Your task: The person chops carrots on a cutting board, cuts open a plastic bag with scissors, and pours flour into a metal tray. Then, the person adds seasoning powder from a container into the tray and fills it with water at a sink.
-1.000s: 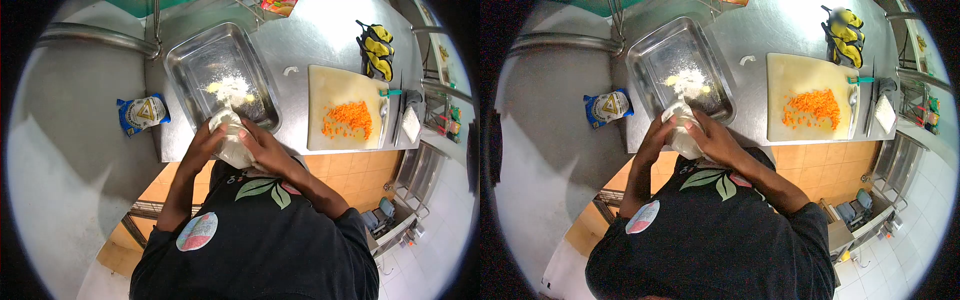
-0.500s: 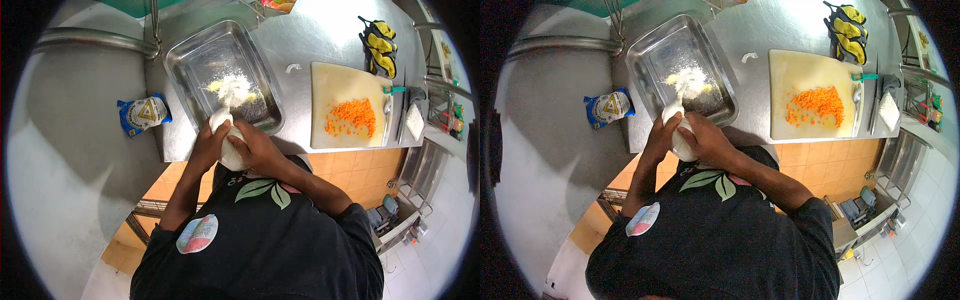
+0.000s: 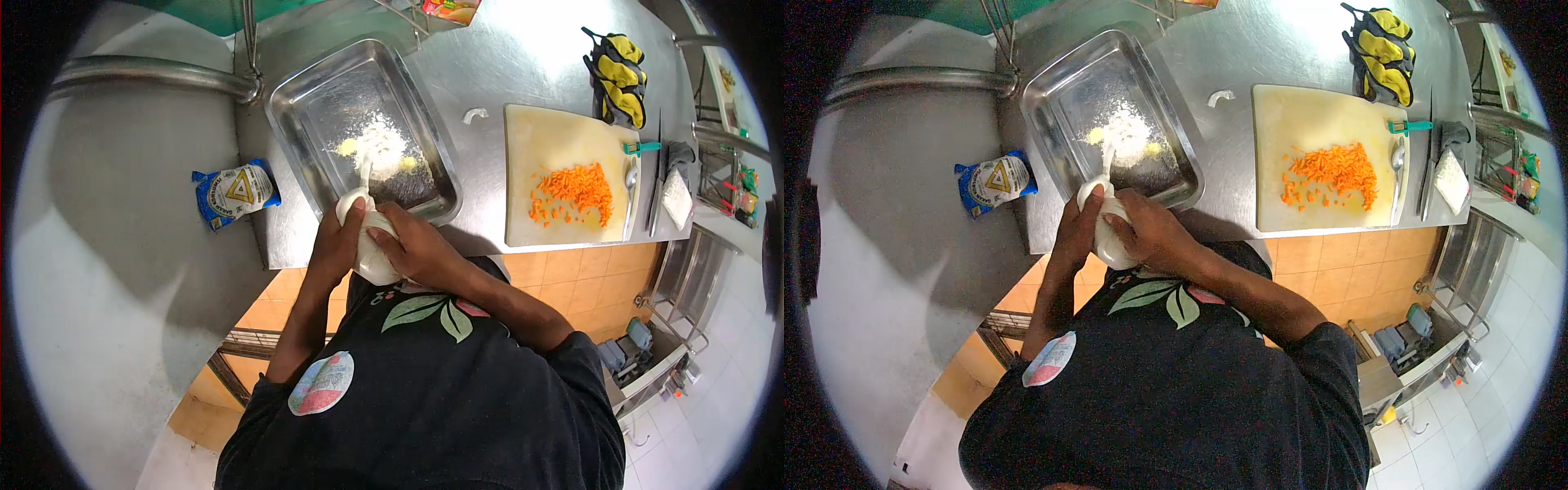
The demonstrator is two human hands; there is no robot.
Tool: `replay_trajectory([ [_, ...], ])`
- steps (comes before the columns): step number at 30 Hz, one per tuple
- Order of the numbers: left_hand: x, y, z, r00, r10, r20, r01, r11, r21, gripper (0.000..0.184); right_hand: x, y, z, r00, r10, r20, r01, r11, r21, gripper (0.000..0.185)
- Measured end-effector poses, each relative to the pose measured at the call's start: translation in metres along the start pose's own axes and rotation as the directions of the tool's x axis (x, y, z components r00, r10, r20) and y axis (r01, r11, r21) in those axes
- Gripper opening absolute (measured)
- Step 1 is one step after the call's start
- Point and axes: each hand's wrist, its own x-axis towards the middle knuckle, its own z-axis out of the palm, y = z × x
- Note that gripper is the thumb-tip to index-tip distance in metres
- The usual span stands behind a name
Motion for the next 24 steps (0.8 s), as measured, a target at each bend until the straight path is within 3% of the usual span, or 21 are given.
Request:
replay_trajectory([
  [6, -0.003, 0.001, -0.001, 0.999, -0.04, 0.021, 0.039, 0.999, 0.011, 0.042, -0.002, -0.005, -0.004, 0.998, 0.049, 0.025, -0.049, 0.999, 0.011, 0.031],
  [9, -0.013, 0.009, 0.009, 0.999, 0.025, -0.032, -0.03, 0.985, -0.168, 0.041, 0.0, -0.008, -0.015, 0.997, -0.03, 0.071, 0.037, 0.994, -0.099, 0.038],
  [12, -0.015, 0.002, 0.001, 0.994, 0.107, 0.035, -0.085, 0.917, -0.39, 0.039, -0.005, -0.01, -0.027, 0.996, -0.062, 0.066, 0.07, 0.988, -0.14, 0.048],
  [16, -0.022, 0.004, -0.005, 0.95, 0.308, 0.053, -0.294, 0.939, -0.179, 0.031, -0.01, 0.001, -0.039, 0.955, -0.297, -0.022, 0.286, 0.935, -0.212, 0.06],
  [19, -0.024, 0.005, -0.003, 0.89, 0.451, -0.059, -0.454, 0.872, -0.183, 0.026, -0.013, -0.015, -0.054, 0.979, -0.201, 0.045, 0.206, 0.961, -0.185, 0.055],
  [24, -0.033, 0.016, -0.011, 0.866, 0.485, -0.122, -0.5, 0.833, -0.235, 0.022, -0.007, -0.024, -0.07, 0.942, -0.325, 0.089, 0.336, 0.927, -0.165, 0.051],
])
